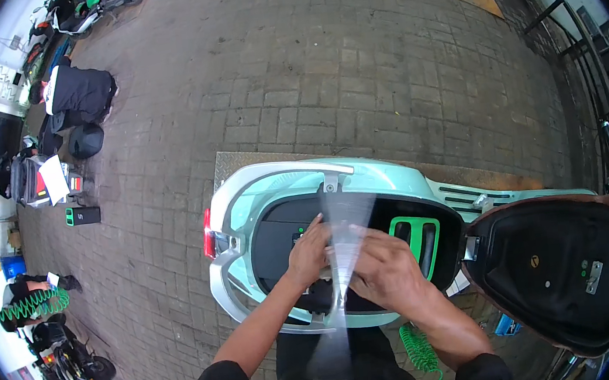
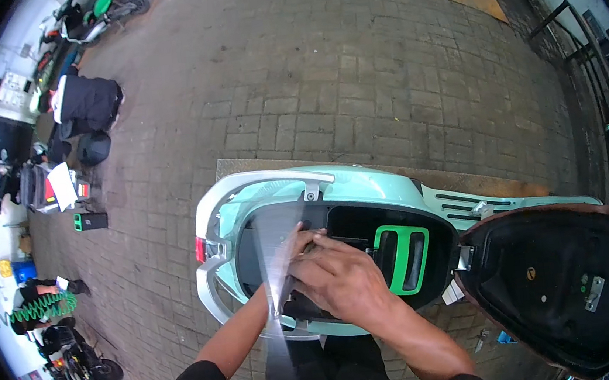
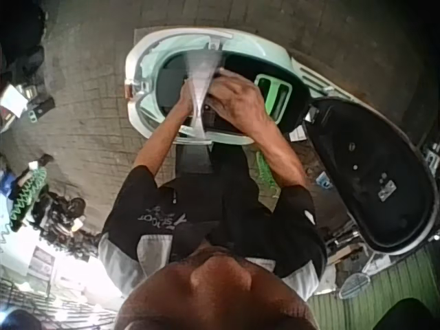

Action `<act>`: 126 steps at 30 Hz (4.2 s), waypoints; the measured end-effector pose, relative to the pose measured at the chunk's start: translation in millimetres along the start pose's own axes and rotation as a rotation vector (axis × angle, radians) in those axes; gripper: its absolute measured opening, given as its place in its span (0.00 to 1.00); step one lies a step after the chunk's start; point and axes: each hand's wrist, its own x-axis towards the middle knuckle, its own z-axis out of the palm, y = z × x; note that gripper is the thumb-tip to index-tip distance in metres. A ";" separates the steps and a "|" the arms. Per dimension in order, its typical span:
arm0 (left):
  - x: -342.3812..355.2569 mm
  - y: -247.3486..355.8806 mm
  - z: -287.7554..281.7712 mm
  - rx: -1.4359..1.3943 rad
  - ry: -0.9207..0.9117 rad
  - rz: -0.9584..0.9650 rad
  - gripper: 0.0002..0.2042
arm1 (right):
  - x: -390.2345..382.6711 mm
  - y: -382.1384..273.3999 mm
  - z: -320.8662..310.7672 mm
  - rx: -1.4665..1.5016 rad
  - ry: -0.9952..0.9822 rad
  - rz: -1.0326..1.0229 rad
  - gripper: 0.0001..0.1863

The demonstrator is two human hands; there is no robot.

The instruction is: The person works on the internal components of a light blue electric scooter. They handle a green battery pack, use a T-handle socket wrench to tighten or loosen bolts inside the compartment under the seat, and manipulate various wires and connectors.

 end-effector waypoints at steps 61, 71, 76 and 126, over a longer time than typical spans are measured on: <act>14.7 29.6 -5.5 0.022 0.209 0.007 0.16 | 86.6 -134.8 -73.8 -0.896 -0.684 0.209 0.15; 16.5 37.1 -11.1 0.501 0.037 -0.009 0.23 | -179.1 -162.5 -135.3 -0.580 0.057 1.057 0.15; 28.9 58.0 5.0 0.485 0.054 -0.066 0.22 | -255.8 -123.9 -113.8 -0.496 0.266 1.216 0.17; 55.6 199.6 239.6 -1.497 -0.567 -1.410 0.13 | -260.7 27.4 -130.5 -0.529 0.145 1.153 0.42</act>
